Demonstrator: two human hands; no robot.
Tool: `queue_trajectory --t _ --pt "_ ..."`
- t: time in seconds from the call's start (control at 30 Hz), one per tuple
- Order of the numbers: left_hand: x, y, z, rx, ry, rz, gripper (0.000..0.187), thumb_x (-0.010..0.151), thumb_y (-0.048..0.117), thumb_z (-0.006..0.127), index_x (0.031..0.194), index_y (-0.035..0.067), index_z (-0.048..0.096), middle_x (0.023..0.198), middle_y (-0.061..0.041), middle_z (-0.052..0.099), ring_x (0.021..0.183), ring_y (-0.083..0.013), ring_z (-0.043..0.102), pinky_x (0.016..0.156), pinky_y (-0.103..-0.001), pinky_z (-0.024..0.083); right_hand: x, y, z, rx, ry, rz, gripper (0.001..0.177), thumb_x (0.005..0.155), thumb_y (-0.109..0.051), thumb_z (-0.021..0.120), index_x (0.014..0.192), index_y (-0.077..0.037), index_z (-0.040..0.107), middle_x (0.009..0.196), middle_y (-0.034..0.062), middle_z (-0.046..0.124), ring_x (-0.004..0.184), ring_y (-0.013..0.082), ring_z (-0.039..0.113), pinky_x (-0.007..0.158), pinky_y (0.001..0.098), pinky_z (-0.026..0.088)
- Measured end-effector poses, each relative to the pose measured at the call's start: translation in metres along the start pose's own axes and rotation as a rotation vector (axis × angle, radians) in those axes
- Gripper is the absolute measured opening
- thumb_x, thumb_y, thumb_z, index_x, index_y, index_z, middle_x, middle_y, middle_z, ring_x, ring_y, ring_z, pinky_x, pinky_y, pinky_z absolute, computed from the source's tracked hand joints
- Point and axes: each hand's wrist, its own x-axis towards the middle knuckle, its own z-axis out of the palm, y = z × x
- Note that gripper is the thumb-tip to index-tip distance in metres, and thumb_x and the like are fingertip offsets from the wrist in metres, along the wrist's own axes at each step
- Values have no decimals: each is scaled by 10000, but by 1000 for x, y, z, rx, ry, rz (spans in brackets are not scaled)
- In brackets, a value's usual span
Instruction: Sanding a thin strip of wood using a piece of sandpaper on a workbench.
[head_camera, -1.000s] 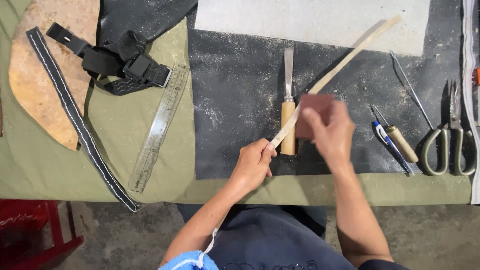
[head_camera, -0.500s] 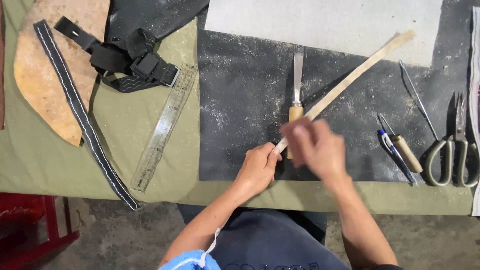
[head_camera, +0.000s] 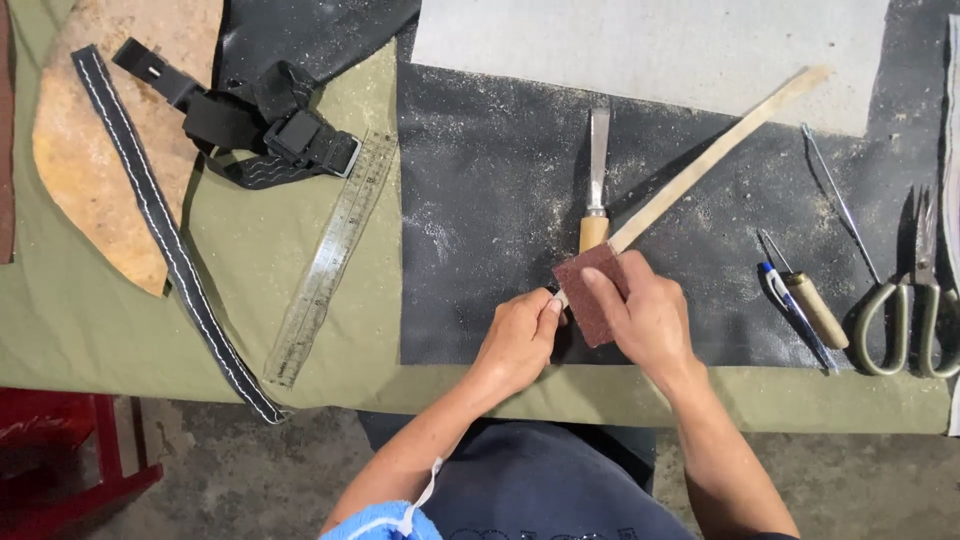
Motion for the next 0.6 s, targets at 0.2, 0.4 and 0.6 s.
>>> queue_trajectory --t 0.2,0.4,0.6 --pt "-2 2 0 10 1 -7 307 1033 128 438 929 -22 686 807 -189 616 495 -231 669 439 -328 531 20 22 -10 -23 170 37 405 1045 -452 677 966 -56 648 782 280 659 849 519 675 706 572 516" --pt "0 -2 2 24 3 8 311 1034 138 431 921 -14 677 799 -188 609 491 -235 668 439 -337 522 39 44 -1 -17 234 14 398 1074 -450 695 1019 -58 656 772 262 670 807 483 697 675 564 512" --pt "1 -6 2 8 11 26 298 1028 131 444 908 -19 671 792 -201 614 482 -246 666 426 -335 518 19 -13 -16 -8 49 97 454 957 -519 694 1021 -70 715 789 265 704 813 509 696 729 567 553"
